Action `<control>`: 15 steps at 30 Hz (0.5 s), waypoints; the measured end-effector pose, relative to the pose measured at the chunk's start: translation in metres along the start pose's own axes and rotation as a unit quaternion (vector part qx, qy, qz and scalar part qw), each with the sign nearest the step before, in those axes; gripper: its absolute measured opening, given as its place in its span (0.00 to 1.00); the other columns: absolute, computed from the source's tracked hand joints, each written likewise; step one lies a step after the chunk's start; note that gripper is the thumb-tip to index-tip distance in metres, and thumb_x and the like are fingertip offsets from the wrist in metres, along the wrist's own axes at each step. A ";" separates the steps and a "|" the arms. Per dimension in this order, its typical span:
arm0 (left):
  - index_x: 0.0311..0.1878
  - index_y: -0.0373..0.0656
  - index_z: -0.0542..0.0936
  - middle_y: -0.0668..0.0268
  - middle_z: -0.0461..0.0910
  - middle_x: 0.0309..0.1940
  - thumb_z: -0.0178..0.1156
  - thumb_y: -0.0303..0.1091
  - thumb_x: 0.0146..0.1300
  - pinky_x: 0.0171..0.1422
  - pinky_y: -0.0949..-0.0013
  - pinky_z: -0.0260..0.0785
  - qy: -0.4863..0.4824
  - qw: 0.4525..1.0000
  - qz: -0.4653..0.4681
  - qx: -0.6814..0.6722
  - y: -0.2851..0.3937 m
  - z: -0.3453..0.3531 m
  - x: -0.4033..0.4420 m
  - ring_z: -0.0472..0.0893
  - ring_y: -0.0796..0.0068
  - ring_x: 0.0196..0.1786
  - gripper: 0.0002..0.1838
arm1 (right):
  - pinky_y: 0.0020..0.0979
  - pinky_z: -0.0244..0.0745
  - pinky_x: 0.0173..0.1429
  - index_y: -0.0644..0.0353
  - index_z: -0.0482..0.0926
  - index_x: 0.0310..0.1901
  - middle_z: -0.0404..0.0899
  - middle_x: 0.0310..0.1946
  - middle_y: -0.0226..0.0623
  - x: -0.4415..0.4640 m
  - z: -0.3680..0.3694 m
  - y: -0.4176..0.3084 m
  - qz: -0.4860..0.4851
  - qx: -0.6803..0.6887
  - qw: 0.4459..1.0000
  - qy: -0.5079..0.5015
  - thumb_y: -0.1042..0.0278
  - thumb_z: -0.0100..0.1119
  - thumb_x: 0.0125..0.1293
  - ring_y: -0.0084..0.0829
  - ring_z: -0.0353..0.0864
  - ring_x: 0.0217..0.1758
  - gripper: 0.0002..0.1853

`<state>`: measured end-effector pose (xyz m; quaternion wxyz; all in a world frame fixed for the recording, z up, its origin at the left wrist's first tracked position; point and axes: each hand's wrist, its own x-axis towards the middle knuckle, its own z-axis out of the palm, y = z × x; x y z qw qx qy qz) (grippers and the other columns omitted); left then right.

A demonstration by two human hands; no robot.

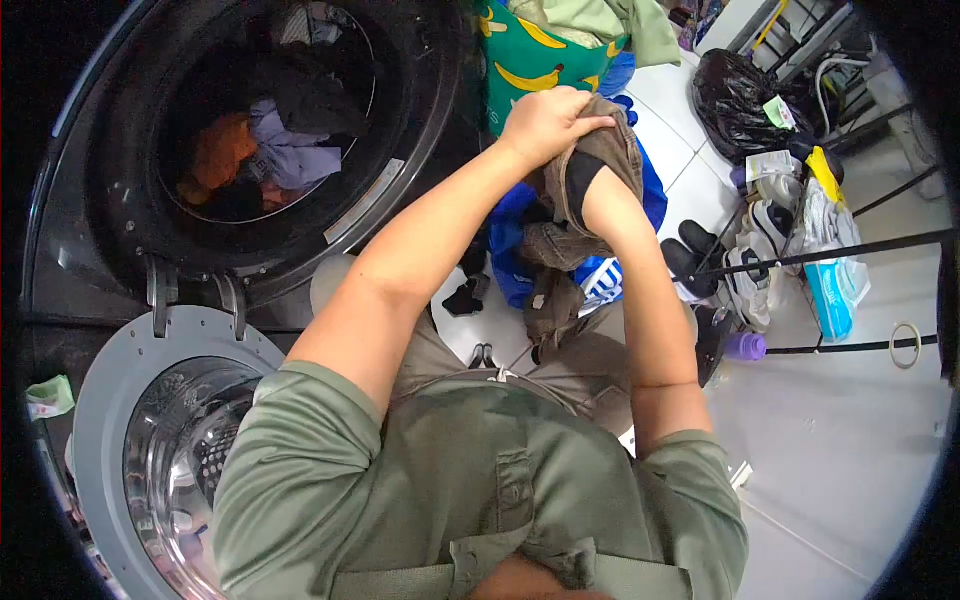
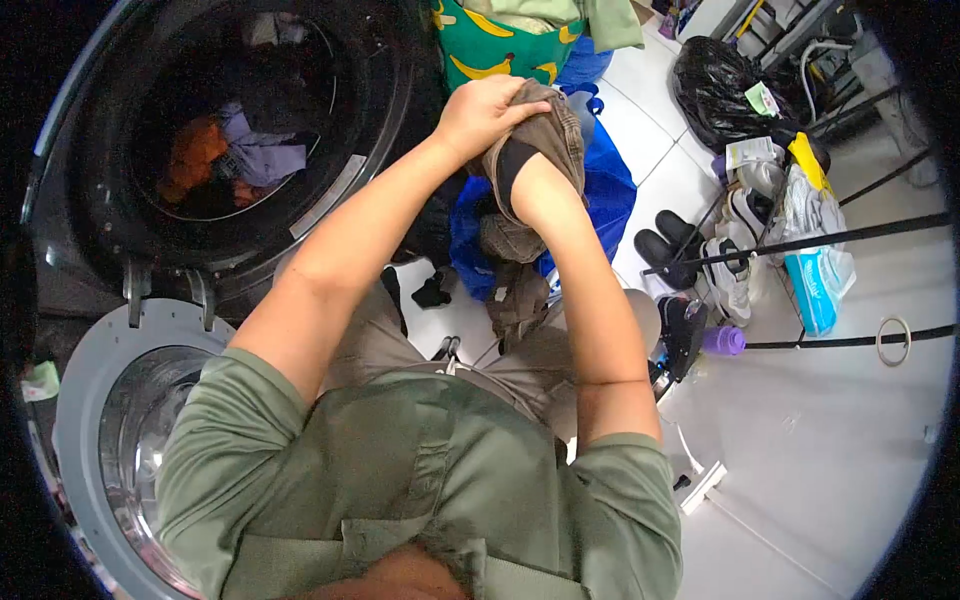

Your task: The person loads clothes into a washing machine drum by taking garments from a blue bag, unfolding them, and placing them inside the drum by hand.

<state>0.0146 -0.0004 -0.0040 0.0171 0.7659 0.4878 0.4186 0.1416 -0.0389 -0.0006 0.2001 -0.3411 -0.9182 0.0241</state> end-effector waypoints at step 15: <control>0.39 0.43 0.77 0.54 0.78 0.32 0.56 0.54 0.51 0.42 0.57 0.68 -0.082 0.986 -0.107 0.100 -0.054 0.023 -0.009 0.77 0.54 0.39 0.23 | 0.31 0.74 0.47 0.58 0.68 0.54 0.74 0.48 0.42 -0.066 -0.062 0.005 0.374 0.469 0.765 0.234 0.82 0.47 0.55 0.37 0.77 0.46 0.22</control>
